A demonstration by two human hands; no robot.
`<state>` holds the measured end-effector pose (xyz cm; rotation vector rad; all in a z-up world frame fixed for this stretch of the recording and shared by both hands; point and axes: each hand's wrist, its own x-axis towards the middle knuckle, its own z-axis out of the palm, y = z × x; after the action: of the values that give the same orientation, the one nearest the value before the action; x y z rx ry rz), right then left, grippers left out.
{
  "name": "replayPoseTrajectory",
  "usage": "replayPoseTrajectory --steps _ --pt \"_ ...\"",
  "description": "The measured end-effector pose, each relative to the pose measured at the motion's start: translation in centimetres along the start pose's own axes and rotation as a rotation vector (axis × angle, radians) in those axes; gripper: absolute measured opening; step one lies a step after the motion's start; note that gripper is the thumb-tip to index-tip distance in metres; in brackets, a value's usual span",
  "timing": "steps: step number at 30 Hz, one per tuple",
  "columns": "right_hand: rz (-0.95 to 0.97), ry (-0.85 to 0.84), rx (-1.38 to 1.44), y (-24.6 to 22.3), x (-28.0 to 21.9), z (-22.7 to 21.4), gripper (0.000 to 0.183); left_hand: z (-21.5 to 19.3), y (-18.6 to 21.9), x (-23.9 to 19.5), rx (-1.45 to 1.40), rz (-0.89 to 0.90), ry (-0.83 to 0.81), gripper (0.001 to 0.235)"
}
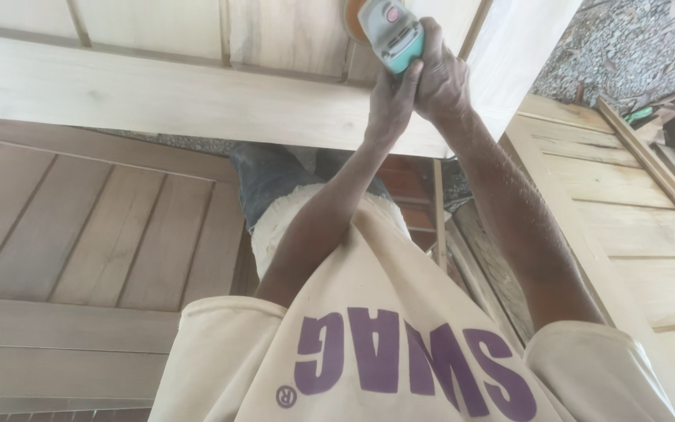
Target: The person uses an electric orbital sander to smooth the surface of a large, light-colored wooden panel. The person moves the sander systematically across the wood, covering different sections of the panel.
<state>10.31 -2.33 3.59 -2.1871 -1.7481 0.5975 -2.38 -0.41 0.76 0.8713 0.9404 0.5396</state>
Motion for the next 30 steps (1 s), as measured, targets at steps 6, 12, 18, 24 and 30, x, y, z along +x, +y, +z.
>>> replayPoseTrajectory --steps 6,12,18,24,30 --pt "-0.061 -0.039 0.016 -1.5 1.9 -2.4 0.043 0.9 0.1 1.2 0.074 -0.102 -0.010 0.078" --pt "-0.103 -0.075 -0.072 -3.6 0.3 -2.5 0.034 0.1 -0.7 -1.8 -0.098 -0.081 0.011 0.087" --pt "-0.025 -0.124 -0.066 -1.7 -0.5 -1.8 0.031 1.0 -1.0 -2.0 -0.135 -0.067 -0.036 0.089" --pt "0.031 -0.045 -0.107 0.6 1.1 -2.8 0.043 2.9 -0.2 2.1 -0.060 -0.085 -0.037 0.091" --pt "-0.040 -0.004 -0.237 3.7 3.8 -3.6 0.024 3.8 2.3 5.3 -0.035 -0.061 0.051 0.085"
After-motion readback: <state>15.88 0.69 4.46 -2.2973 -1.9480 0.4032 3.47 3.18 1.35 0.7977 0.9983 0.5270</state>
